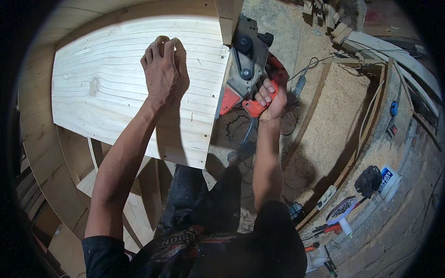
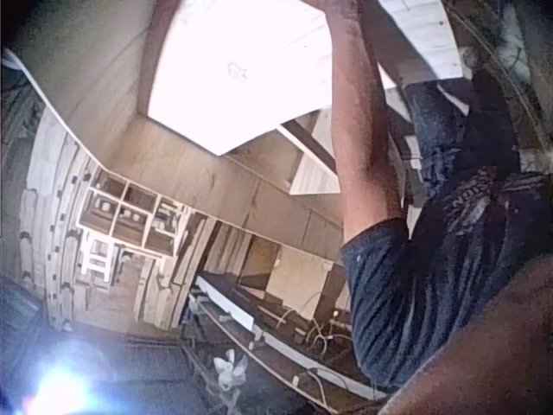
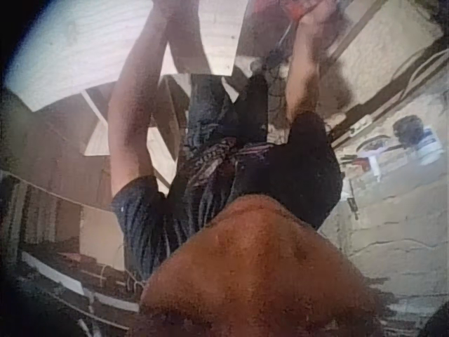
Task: Hammering nails and using a belt sander to assemble and finish a wooden shelf unit.
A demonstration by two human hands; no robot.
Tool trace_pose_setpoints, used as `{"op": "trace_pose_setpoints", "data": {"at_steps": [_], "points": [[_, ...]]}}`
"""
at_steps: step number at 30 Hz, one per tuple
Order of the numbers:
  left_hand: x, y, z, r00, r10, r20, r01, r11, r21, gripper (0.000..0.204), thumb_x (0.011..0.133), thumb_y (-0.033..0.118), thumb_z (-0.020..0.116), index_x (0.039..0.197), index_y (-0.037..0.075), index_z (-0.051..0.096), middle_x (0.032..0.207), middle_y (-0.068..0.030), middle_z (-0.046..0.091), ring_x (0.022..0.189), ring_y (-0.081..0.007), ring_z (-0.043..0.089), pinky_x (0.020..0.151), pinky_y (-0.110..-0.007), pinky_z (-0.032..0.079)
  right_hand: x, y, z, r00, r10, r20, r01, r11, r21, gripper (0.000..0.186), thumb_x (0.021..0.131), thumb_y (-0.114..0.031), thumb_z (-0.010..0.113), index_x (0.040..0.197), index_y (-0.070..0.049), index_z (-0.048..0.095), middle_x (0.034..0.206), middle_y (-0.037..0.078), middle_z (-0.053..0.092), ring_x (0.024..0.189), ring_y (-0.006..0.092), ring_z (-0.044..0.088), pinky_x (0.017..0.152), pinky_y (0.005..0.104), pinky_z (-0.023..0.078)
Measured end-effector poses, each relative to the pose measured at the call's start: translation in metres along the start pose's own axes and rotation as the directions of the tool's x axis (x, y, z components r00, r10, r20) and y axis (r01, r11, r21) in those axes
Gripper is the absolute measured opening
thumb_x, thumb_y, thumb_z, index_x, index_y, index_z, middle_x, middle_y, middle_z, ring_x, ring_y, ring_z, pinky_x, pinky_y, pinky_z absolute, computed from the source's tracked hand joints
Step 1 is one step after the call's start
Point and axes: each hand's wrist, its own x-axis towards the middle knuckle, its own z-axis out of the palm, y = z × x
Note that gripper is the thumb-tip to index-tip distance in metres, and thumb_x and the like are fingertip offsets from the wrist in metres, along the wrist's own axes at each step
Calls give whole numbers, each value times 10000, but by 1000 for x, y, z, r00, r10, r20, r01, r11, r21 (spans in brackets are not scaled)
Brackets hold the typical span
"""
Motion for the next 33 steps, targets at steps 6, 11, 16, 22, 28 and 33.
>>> {"op": "trace_pose_setpoints", "data": {"at_steps": [6,11,16,22,28,33], "points": [[-2,-9,7,1000,19,-13,-18,999,47,394,924,216,565,1305,115,554,1325,-164,522,1262,-353,479,1071,-488,344,-20,8,5,994,-30,-100,27,999,-27,417,1064,-429,489,1319,-100,511,698,-61,406,464,26,371,397,192,356],[0,3,1,1000,-5,-17,5,999,33,390,919,217,581,1297,124,554,1319,-142,530,1257,-342,485,1069,-491,353,-109,31,9,979,4,-203,-26,994,-108,487,1005,-573,523,1216,-134,504,641,-76,393,395,38,346,338,216,330],[0,-1,4,1000,-2,-12,3,999,32,399,916,215,603,1301,123,553,1317,-153,529,1255,-354,481,1071,-493,353,-160,54,-7,987,52,-154,-58,998,-37,513,972,-601,567,1205,-152,484,640,-80,399,390,37,347,334,218,333],[-1,-1,1,1000,-7,-8,7,999,40,396,925,209,600,1309,125,550,1330,-162,519,1266,-362,472,1076,-497,348,-112,39,7,967,29,-253,-63,990,-127,533,970,-627,549,1204,-150,497,633,-85,381,392,31,336,337,212,328],[0,-2,2,999,-16,29,15,999,40,417,913,183,604,1321,125,542,1352,-161,504,1280,-361,459,1081,-495,340,-58,21,9,968,3,-253,-42,988,-150,543,991,-634,504,823,-118,488,621,-76,355,392,30,344,336,203,319],[1,2,1,999,-25,31,24,1000,19,433,901,149,594,1330,129,536,1354,-157,499,1281,-352,456,1085,-489,331,-25,12,-8,985,12,-172,-14,1000,-9,456,1023,-545,512,1072,-92,529,671,-59,386,427,34,374,356,209,362]]}}
